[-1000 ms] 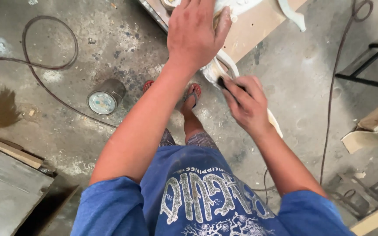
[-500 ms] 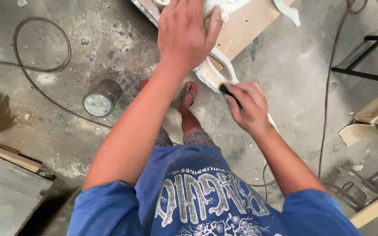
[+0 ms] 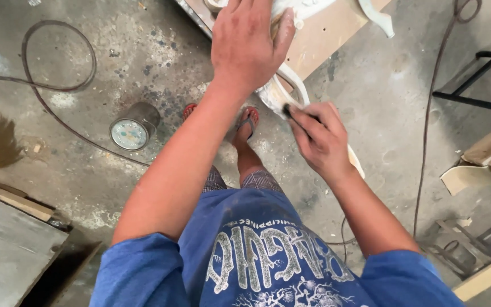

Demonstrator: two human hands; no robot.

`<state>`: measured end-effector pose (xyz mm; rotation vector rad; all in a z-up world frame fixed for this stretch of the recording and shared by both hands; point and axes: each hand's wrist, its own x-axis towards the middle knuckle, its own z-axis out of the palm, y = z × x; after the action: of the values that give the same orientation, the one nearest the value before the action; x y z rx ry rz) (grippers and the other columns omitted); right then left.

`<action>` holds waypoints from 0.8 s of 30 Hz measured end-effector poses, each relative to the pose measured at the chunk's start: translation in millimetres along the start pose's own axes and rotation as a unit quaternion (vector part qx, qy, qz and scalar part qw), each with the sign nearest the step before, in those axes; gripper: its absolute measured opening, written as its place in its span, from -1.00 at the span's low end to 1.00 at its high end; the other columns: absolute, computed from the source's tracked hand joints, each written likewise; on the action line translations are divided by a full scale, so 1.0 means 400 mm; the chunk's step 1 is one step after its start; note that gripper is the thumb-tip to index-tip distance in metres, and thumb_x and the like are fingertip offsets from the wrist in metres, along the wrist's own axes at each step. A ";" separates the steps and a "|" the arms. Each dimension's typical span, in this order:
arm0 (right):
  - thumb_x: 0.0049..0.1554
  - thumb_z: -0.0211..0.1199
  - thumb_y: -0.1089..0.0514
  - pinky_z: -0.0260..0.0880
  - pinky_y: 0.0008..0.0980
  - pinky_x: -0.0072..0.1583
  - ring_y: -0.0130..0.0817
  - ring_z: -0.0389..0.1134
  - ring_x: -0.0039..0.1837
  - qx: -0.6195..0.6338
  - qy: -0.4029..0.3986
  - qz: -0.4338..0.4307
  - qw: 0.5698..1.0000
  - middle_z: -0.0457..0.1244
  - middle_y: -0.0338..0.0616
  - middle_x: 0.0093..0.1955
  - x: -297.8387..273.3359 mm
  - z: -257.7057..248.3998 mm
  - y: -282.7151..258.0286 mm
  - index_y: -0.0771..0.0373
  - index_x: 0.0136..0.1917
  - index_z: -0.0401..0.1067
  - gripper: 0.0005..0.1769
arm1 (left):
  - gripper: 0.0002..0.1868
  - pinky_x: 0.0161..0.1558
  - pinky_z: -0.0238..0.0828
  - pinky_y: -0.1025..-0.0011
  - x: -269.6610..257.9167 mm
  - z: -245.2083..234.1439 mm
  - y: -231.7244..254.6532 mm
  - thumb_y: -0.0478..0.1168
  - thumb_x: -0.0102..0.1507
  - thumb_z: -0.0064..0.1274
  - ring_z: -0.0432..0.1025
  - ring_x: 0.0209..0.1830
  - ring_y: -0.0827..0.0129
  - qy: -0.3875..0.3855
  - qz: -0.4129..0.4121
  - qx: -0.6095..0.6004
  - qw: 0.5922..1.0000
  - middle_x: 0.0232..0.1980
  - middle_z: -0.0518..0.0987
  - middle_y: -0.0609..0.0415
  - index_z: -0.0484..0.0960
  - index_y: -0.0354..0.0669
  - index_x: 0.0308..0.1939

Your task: The person folds a sandpaper sheet and uses it to sand the curved edges of a white wooden chair frame. They then switch to a smaller sanding block to continue smoothing the frame's details.

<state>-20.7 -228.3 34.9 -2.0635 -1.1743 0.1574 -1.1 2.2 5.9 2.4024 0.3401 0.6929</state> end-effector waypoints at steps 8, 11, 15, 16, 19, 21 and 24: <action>0.29 0.30 0.46 0.27 -0.17 0.06 -0.06 0.24 -0.03 0.015 0.003 -0.012 1.000 0.23 0.04 0.04 0.037 0.014 -0.005 0.42 0.21 0.44 -0.78 | -0.72 -0.26 0.32 0.12 -0.001 0.003 0.001 -0.05 0.40 -0.08 0.41 -0.27 -0.04 0.006 0.010 0.013 1.000 -0.24 0.55 -0.06 0.48 -0.19 -0.03; 0.34 0.30 0.40 0.26 -0.19 0.10 -0.09 0.25 -0.01 -0.004 -0.007 0.000 1.000 0.24 0.01 0.06 -0.024 -0.009 0.011 0.27 0.39 0.40 -0.63 | -0.75 -0.35 0.21 0.09 -0.003 0.008 -0.001 -0.04 0.37 -0.08 0.33 -0.43 -0.01 0.016 0.006 0.013 1.000 -0.39 0.43 0.01 0.41 -0.15 -0.23; 0.32 0.28 0.42 0.24 -0.18 0.07 -0.10 0.22 -0.03 0.000 -0.003 -0.004 1.000 0.21 0.00 0.03 0.021 0.014 0.003 0.35 0.30 0.44 -0.72 | -0.75 -0.35 0.24 0.14 -0.004 0.008 0.000 -0.04 0.39 -0.11 0.36 -0.40 0.02 0.020 0.011 0.009 1.000 -0.35 0.48 0.01 0.43 -0.17 -0.13; 0.35 0.25 0.40 0.23 -0.15 0.08 -0.09 0.22 -0.04 0.003 -0.008 -0.021 1.000 0.21 -0.02 0.05 0.055 0.031 -0.002 0.34 0.32 0.41 -0.72 | -0.75 -0.37 0.21 0.10 -0.004 0.007 -0.002 -0.05 0.37 -0.07 0.33 -0.43 -0.02 0.026 0.006 0.015 1.000 -0.38 0.44 -0.01 0.40 -0.17 -0.21; 0.32 0.33 0.39 0.26 -0.15 0.10 -0.08 0.27 -0.01 0.000 -0.011 -0.019 1.000 0.25 0.04 0.07 0.009 0.001 0.012 0.37 0.34 0.44 -0.67 | -0.72 -0.39 0.17 0.12 -0.004 0.017 -0.004 -0.05 0.38 -0.07 0.29 -0.50 0.03 0.034 0.020 0.018 0.999 -0.48 0.36 0.06 0.36 -0.13 -0.32; 0.29 0.33 0.43 0.27 -0.17 0.07 -0.09 0.24 -0.01 -0.002 -0.009 -0.010 1.000 0.23 0.05 0.06 -0.049 -0.016 0.029 0.41 0.31 0.45 -0.68 | -0.75 -0.39 0.18 0.14 -0.007 0.017 -0.001 -0.06 0.37 -0.07 0.29 -0.50 0.06 0.038 0.023 0.014 0.999 -0.47 0.36 0.08 0.38 -0.13 -0.28; 0.30 0.31 0.43 0.26 -0.18 0.05 -0.08 0.22 -0.04 -0.004 0.002 -0.018 1.000 0.20 0.03 0.02 0.011 0.012 0.012 0.43 0.26 0.47 -0.74 | -0.75 -0.38 0.18 0.14 -0.005 0.013 -0.002 -0.06 0.36 -0.06 0.28 -0.49 0.06 0.045 0.022 0.018 0.999 -0.47 0.36 0.10 0.37 -0.11 -0.29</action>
<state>-16.9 -223.8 29.3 -2.0470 -1.2119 0.1319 0.3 -0.4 1.0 2.4234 0.3401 0.8229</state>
